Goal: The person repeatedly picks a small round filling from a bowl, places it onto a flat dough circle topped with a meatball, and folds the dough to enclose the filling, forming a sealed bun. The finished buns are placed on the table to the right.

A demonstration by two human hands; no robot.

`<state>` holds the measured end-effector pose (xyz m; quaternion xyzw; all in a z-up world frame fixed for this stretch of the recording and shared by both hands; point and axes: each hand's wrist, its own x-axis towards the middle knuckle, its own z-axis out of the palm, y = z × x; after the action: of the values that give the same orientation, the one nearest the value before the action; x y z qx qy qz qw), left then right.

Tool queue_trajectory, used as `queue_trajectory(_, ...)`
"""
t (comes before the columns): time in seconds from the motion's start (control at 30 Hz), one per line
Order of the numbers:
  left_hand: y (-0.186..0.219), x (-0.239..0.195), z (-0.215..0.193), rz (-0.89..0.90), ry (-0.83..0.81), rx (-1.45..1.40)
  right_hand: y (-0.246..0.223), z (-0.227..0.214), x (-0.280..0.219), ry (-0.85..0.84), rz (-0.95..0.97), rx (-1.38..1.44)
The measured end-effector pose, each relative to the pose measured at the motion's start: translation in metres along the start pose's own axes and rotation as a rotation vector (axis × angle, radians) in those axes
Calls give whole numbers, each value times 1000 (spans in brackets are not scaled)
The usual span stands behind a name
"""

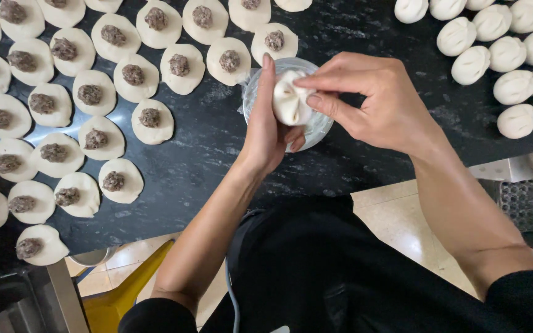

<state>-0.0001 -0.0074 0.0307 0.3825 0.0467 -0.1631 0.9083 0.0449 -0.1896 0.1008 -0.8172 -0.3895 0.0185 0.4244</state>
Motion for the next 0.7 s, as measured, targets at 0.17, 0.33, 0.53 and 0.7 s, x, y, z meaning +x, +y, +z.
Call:
queue_trajectory(0.17, -3, 3, 11, 90, 84, -41, -12, 8, 3, 88, 59, -89)
queue_trajectory(0.33, -1, 0, 23, 136, 15, 10, -5, 15, -1, 157, 92, 1)
queue_trajectory(0.53, -3, 2, 27, -1, 44, -75, 10, 11, -13, 160, 183, 245)
queue_trajectory(0.7, -20, 22, 26, -49, -102, -206, 28, 6, -30, 244, 306, 260)
